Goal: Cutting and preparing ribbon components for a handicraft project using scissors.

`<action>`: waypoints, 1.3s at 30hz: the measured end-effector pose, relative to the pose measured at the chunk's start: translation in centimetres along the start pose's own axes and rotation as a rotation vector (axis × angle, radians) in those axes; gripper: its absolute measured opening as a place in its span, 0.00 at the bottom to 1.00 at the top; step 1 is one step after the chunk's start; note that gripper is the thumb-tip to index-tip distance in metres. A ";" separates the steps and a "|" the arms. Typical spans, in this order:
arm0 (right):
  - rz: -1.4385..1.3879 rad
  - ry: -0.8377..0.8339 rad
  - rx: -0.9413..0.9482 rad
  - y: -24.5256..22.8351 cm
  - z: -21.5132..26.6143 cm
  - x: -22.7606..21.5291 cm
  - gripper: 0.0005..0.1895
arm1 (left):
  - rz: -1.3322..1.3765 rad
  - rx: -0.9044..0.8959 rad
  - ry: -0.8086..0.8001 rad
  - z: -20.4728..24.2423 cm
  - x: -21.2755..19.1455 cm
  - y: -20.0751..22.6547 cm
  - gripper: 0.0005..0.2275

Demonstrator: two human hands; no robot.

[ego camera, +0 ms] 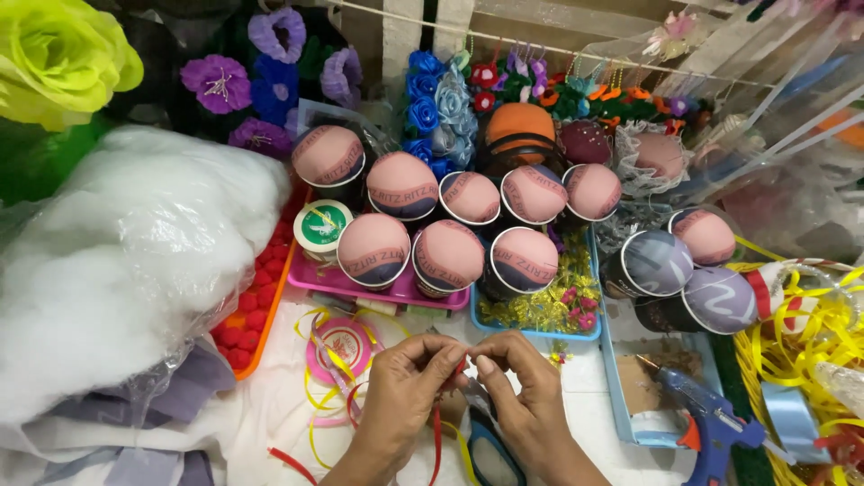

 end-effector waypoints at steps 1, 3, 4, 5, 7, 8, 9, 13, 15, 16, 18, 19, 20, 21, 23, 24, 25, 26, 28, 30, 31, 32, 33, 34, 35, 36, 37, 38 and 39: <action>-0.017 -0.017 0.031 0.1 -0.1 0.0 0.10 | -0.047 0.049 -0.003 0.0 0.1 0.3 0.06; -0.032 -0.035 0.069 0.1 0.5 -0.1 0.10 | -0.093 0.091 -0.006 0.6 0.2 0.2 0.06; -0.132 -0.021 0.130 0.3 0.5 0.0 0.09 | -0.142 0.150 0.024 0.6 0.2 0.5 0.05; -0.232 -0.008 0.191 0.5 0.5 0.0 0.08 | -0.191 0.209 0.053 0.5 0.3 0.9 0.04; -0.293 0.001 0.262 0.8 0.6 -0.1 0.09 | -0.207 0.227 0.035 0.9 0.4 1.1 0.04; -0.353 0.012 0.342 1.1 0.7 -0.1 0.11 | -0.224 0.236 0.016 1.0 0.5 1.2 0.05; -0.355 0.016 0.338 1.4 0.4 -0.3 0.11 | -0.228 0.239 0.013 0.8 0.6 1.5 0.05; -0.392 0.014 0.482 2.7 0.8 -0.6 0.12 | -0.263 0.273 0.001 1.1 0.6 1.3 0.05; -0.448 0.002 0.471 2.9 0.4 -0.7 0.12 | -0.296 0.322 0.004 1.0 0.9 1.8 0.04; -0.488 -0.010 0.485 3.0 0.4 -0.8 0.12 | -0.334 0.402 0.010 1.3 1.0 2.3 0.03; -0.526 -0.021 0.499 3.3 0.7 -0.9 0.13 | -0.370 0.482 0.014 1.7 1.2 2.7 0.02; -0.554 -0.026 0.509 3.6 0.8 -0.9 0.12 | -0.392 0.541 0.013 1.9 1.2 2.8 0.02; -0.584 -0.035 0.515 3.8 0.7 -0.8 0.11 | -0.414 0.605 0.017 1.9 1.3 3.1 0.02; -0.583 -0.036 0.510 3.8 0.6 -0.9 0.11 | -0.413 0.610 0.018 1.8 1.3 3.1 0.02; -0.674 -0.059 0.535 3.8 0.5 -0.8 0.11 | -0.515 0.686 0.041 1.8 1.4 3.1 0.01; -0.674 -0.059 0.535 3.7 0.5 -0.9 0.11 | -0.515 0.686 0.041 1.8 1.3 3.1 0.01; -0.664 -0.071 0.554 3.7 0.4 -1.0 0.10 | -0.525 0.694 0.034 1.8 1.3 3.0 0.01; -0.654 -0.081 0.575 3.6 0.4 -1.0 0.10 | -0.535 0.701 0.025 1.8 1.3 3.0 0.02; -0.625 -0.091 0.559 4.0 0.5 -1.2 0.10 | -0.551 0.728 0.014 1.8 1.3 3.2 0.02; -0.596 -0.103 0.536 4.3 0.6 -1.2 0.09 | -0.567 0.762 0.004 1.8 1.4 3.3 0.02; -0.602 -0.116 0.524 4.5 0.8 -1.1 0.08 | -0.569 0.762 0.010 1.7 1.4 3.4 0.02; -0.608 -0.133 0.518 4.6 1.1 -1.0 0.07 | -0.571 0.757 0.019 1.8 1.4 3.3 0.01; -0.609 -0.138 0.520 4.5 1.1 -0.9 0.07 | -0.571 0.754 0.024 1.9 1.3 3.2 0.01; -0.588 -0.145 0.516 4.4 1.2 -0.9 0.08 | -0.580 0.722 0.038 1.8 1.3 3.2 0.01; -0.568 -0.153 0.512 4.3 1.2 -0.8 0.08 | -0.588 0.690 0.052 1.7 1.2 3.1 0.01; -0.568 -0.153 0.516 4.2 1.2 -0.8 0.08 | -0.588 0.686 0.053 1.8 1.2 3.2 0.01; -0.569 -0.151 0.518 4.1 1.2 -0.7 0.08 | -0.578 0.672 0.046 1.8 1.2 3.2 0.01; -0.569 -0.148 0.519 4.0 1.1 -0.8 0.09 | -0.567 0.659 0.037 1.8 1.3 3.3 0.02; -0.568 -0.147 0.522 3.9 1.0 -0.8 0.09 | -0.566 0.656 0.035 1.8 1.3 3.2 0.02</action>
Point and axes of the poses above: each hand's wrist, its own z-axis away from the middle knuckle, its own x-axis out of the palm, y = z × x, the point moved 3 cm from there along -z, towards the middle knuckle, and after that the axes turned 9 degrees about -z, right-handed, at the moved point
